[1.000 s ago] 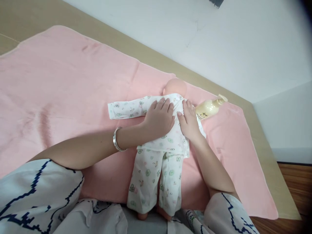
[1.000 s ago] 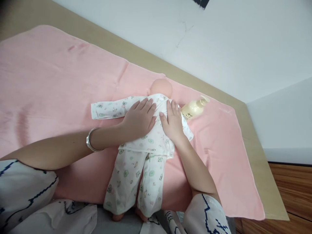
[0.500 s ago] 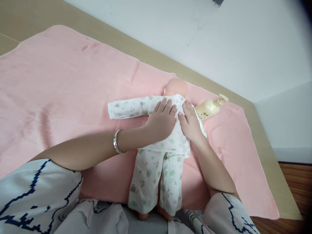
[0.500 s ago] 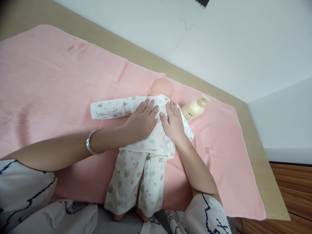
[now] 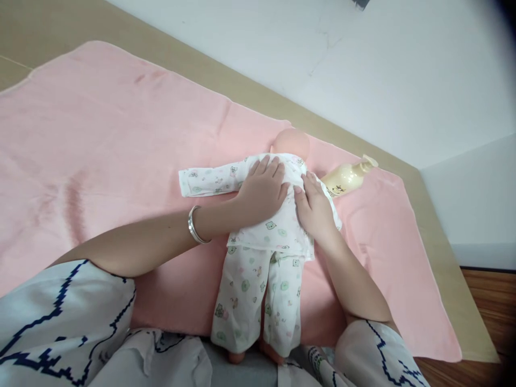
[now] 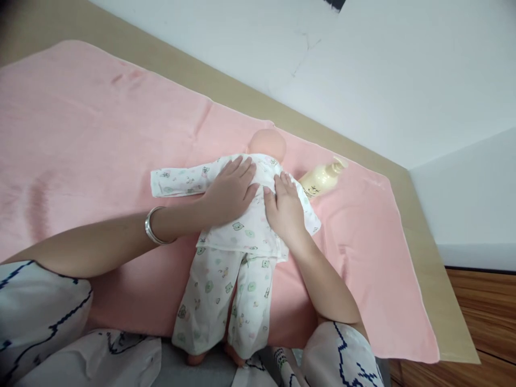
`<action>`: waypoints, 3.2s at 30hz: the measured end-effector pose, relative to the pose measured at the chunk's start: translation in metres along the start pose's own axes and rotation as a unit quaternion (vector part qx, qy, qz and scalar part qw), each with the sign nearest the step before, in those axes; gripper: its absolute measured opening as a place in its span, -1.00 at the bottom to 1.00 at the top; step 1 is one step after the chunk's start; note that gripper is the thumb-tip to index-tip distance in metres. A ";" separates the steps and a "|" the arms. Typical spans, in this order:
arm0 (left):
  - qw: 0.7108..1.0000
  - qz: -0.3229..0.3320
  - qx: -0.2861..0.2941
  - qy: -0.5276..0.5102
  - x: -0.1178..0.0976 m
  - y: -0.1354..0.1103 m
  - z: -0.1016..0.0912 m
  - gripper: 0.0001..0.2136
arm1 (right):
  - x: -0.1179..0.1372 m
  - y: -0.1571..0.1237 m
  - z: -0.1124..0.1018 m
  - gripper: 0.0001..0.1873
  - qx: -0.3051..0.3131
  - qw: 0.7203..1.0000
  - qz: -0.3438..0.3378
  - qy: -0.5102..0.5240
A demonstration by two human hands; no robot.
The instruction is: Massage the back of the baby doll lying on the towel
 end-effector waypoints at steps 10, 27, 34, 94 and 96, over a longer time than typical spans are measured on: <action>0.999 0.047 -0.015 -0.017 0.009 0.008 -0.003 -0.51 | 0.010 -0.007 -0.001 -0.21 -0.005 0.999 -0.018 -0.034; 0.999 0.042 0.006 0.006 0.003 0.004 -0.004 -0.48 | 0.005 -0.004 0.003 -0.24 -0.017 0.997 -0.023 -0.066; 1.000 0.022 0.010 0.007 0.007 0.007 -0.004 -0.44 | 0.014 -0.012 -0.001 -0.30 -0.036 0.995 -0.038 -0.081; 0.997 0.010 -0.066 -0.050 0.015 0.012 0.014 -0.50 | -0.020 0.014 0.016 -0.34 -0.037 0.994 -0.102 -0.001; 0.995 0.014 -0.072 -0.060 0.017 0.012 0.015 -0.51 | -0.020 0.014 0.015 -0.34 -0.033 0.994 -0.102 -0.001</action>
Point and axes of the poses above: each hand's wrist, its own y-axis towards the middle knuckle, its own z-axis out of the palm, x = y × z, the point moved 2 cm from there along y, towards the middle knuckle, and after that the axes turned 1 degree about y, right-handed, at the moved point
